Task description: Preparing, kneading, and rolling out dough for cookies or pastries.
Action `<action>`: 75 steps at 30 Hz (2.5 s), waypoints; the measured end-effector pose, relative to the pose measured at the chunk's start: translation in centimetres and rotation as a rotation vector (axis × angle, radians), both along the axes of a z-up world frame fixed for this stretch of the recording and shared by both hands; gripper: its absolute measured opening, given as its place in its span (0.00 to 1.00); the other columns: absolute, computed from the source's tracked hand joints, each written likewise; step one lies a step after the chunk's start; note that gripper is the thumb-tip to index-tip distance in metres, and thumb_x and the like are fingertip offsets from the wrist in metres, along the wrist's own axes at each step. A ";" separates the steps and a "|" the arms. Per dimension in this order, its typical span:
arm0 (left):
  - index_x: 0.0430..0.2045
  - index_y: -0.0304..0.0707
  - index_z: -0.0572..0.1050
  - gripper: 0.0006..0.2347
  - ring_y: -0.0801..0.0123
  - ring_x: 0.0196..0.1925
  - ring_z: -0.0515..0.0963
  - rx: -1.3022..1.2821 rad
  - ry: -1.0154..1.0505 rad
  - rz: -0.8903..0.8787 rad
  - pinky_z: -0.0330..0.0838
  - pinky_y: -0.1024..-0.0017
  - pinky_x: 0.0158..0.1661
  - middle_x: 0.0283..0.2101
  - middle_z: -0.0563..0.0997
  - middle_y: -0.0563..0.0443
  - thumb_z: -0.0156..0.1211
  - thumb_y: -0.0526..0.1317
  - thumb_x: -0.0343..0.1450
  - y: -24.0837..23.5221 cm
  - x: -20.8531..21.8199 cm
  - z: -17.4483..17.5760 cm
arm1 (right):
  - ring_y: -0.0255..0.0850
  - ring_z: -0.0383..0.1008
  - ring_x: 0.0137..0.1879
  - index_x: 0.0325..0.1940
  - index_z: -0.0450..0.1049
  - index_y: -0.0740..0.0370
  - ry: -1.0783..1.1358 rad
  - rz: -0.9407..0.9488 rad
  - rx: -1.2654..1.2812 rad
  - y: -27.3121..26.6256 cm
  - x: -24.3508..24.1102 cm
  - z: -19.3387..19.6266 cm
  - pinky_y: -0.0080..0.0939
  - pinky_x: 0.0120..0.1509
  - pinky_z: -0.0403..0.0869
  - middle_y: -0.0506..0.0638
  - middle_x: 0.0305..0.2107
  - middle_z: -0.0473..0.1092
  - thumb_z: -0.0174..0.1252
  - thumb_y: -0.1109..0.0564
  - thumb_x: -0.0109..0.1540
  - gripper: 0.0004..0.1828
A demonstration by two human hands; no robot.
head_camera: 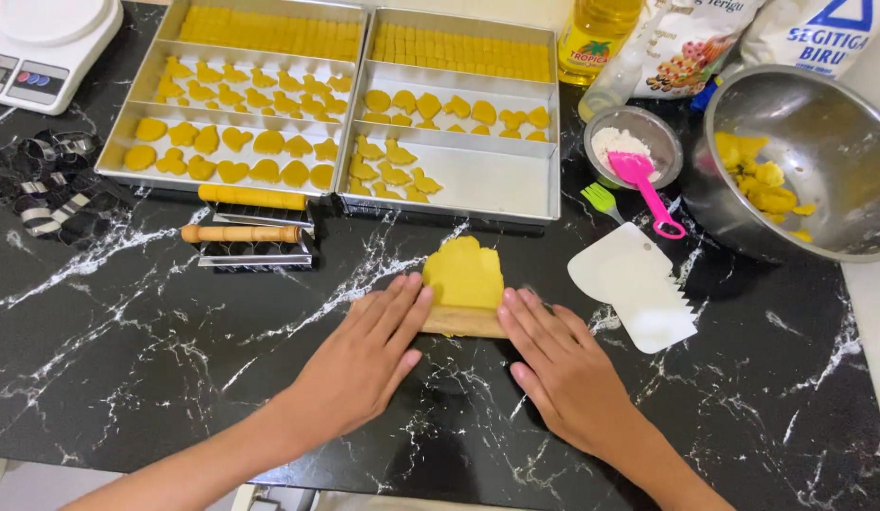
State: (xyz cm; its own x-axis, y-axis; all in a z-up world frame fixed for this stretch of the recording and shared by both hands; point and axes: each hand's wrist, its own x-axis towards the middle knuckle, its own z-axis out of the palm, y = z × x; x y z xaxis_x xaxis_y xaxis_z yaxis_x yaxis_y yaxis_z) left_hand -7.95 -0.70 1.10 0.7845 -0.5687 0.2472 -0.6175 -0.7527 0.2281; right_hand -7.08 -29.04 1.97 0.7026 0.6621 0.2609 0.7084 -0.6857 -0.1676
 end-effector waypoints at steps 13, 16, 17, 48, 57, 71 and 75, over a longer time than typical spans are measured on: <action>0.74 0.35 0.50 0.29 0.48 0.81 0.35 -0.029 -0.114 0.026 0.28 0.44 0.74 0.79 0.40 0.33 0.42 0.50 0.79 0.3 13.1 -1.3 | 0.52 0.37 0.84 0.80 0.46 0.66 -0.080 -0.082 -0.055 1.3 12.9 -1.0 0.67 0.82 0.36 0.58 0.78 0.44 0.44 0.50 0.70 0.36; 0.76 0.34 0.47 0.30 0.48 0.81 0.31 -0.048 -0.160 0.061 0.24 0.38 0.73 0.79 0.37 0.35 0.42 0.50 0.80 0.5 15.3 -1.8 | 0.58 0.34 0.84 0.80 0.45 0.71 -0.128 -0.077 -0.042 1.4 15.7 -1.6 0.70 0.81 0.34 0.65 0.78 0.41 0.44 0.49 0.71 0.37; 0.76 0.31 0.45 0.30 0.47 0.81 0.30 -0.049 -0.185 0.081 0.22 0.35 0.72 0.79 0.36 0.34 0.42 0.50 0.81 0.7 15.8 -2.2 | 0.62 0.32 0.83 0.80 0.44 0.73 -0.165 -0.076 -0.055 1.5 16.3 -1.9 0.71 0.80 0.33 0.68 0.77 0.39 0.45 0.49 0.71 0.38; 0.65 0.17 0.55 0.28 0.41 0.73 0.56 0.012 -0.054 0.023 0.52 0.49 0.68 0.70 0.57 0.25 0.48 0.44 0.75 -0.1 0.3 -0.5 | 0.49 0.45 0.80 0.77 0.49 0.65 0.123 0.019 0.014 -0.3 0.1 -0.1 0.56 0.79 0.47 0.57 0.75 0.49 0.48 0.50 0.66 0.37; 0.71 0.20 0.49 0.29 0.44 0.80 0.48 -0.167 -0.042 -0.051 0.46 0.52 0.73 0.76 0.51 0.30 0.43 0.45 0.79 0.7 10.2 -1.2 | 0.50 0.39 0.82 0.78 0.44 0.68 0.004 0.032 -0.059 -0.3 9.9 -1.0 0.64 0.80 0.34 0.60 0.76 0.43 0.40 0.46 0.70 0.37; 0.73 0.24 0.49 0.27 0.53 0.81 0.44 -0.108 -0.069 -0.033 0.38 0.54 0.76 0.78 0.49 0.36 0.41 0.43 0.79 0.8 11.5 -1.0 | 0.50 0.36 0.83 0.77 0.54 0.53 -0.026 0.019 -0.039 0.1 10.8 -0.6 0.68 0.80 0.33 0.56 0.78 0.43 0.33 0.50 0.72 0.28; 0.71 0.22 0.52 0.26 0.50 0.80 0.47 -0.145 -0.028 -0.071 0.43 0.55 0.75 0.77 0.52 0.34 0.41 0.43 0.80 1.2 9.2 -0.9 | 0.48 0.42 0.81 0.76 0.56 0.56 -0.119 0.026 -0.124 0.2 8.8 -0.4 0.68 0.79 0.37 0.53 0.75 0.49 0.37 0.50 0.70 0.29</action>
